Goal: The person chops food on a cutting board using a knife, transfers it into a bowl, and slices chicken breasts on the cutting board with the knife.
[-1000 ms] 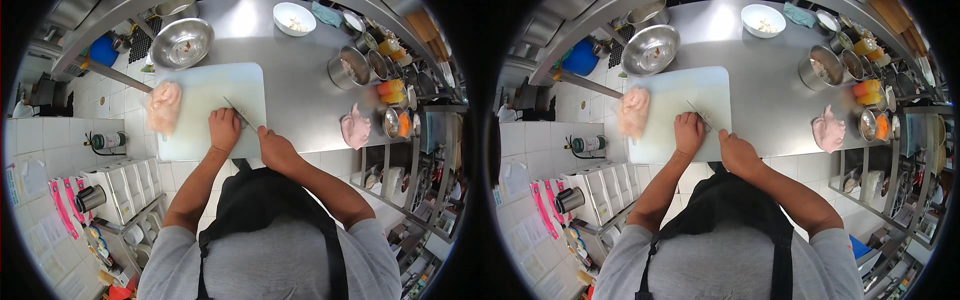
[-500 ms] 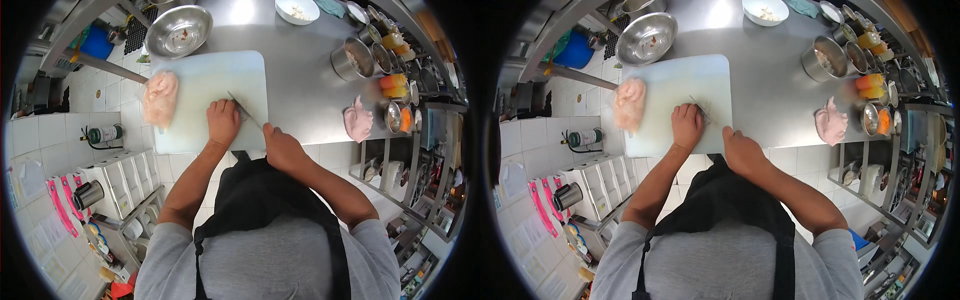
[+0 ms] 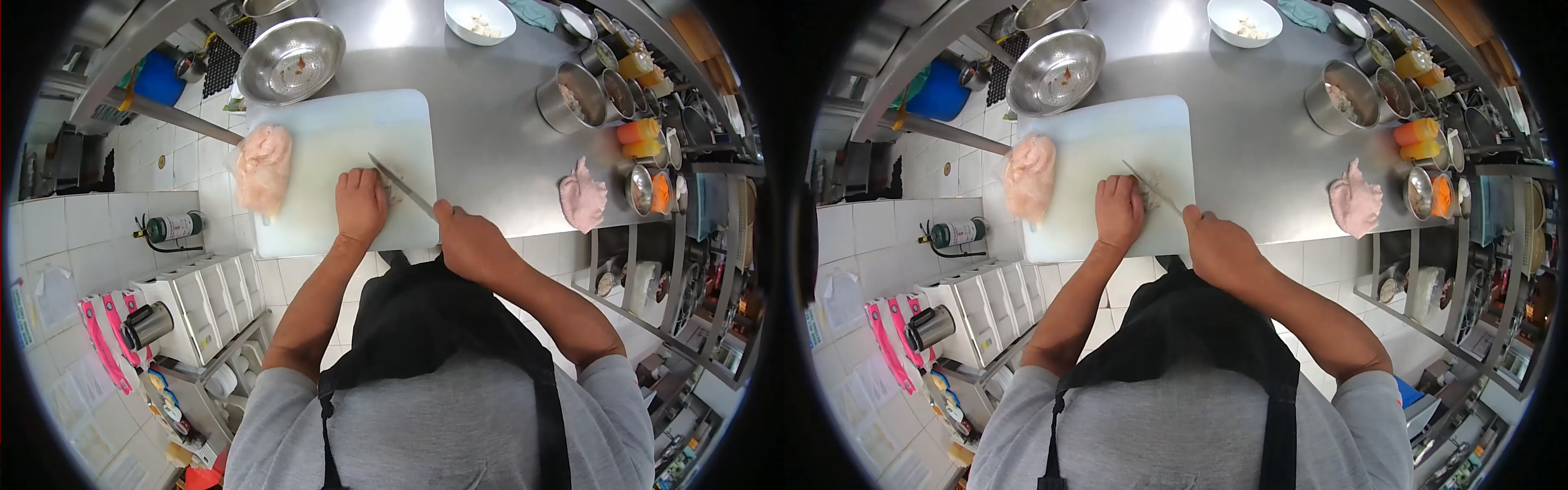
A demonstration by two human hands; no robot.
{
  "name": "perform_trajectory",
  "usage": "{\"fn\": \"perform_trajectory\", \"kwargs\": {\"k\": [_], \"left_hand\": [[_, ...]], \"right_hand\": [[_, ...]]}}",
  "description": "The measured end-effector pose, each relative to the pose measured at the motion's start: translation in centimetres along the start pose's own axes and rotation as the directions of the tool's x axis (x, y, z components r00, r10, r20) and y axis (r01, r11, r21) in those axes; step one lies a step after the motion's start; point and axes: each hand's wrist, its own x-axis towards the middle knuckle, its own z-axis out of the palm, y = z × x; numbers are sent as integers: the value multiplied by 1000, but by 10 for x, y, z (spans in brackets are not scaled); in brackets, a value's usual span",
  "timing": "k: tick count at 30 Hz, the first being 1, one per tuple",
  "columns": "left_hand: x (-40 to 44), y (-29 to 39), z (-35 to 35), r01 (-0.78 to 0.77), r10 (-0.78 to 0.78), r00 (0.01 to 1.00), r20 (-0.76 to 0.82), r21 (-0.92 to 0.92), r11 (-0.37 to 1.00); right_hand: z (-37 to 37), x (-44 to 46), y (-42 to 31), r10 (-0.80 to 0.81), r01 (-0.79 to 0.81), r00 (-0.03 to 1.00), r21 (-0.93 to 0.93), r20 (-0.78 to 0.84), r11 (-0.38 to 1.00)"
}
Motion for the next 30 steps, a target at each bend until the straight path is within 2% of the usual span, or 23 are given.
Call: {"fn": "perform_trajectory", "kwargs": {"k": [3, 6, 12, 15, 18, 22, 25, 30], "left_hand": [[0, 3, 4, -13, 13, 1000, 9, 60, 998], [-8, 2, 2, -1, -3, 999, 44, 94, 996], [-2, 0, 0, -2, 2, 1000, -30, -17, 1000], [-5, -1, -4, 7, -9, 999, -34, -44, 999], [-4, -2, -3, -12, 12, 1000, -7, 0, 1000], [-5, -1, -3, -45, 44, 999, 25, 52, 998], [-6, -5, -1, -46, 45, 999, 16, 52, 998], [-5, -8, 1, 1, -6, 999, -47, -99, 995]], "right_hand": [[22, -2, 2, 39, -39, 998, 14, 44, 999], [49, 18, 8, 34, -33, 999, 44, -9, 998], [4, 27, 0, 48, -52, 995, 38, 87, 998], [-4, 8, -7, 11, -12, 999, 27, 43, 1000], [10, -3, -11, 42, -43, 998, 28, 51, 999], [45, 13, -5, 42, -42, 999, 23, 11, 999], [42, 33, -9, 25, -25, 1000, 8, -1, 1000], [4, 32, -8, 39, -40, 998, 14, 46, 999]]}}
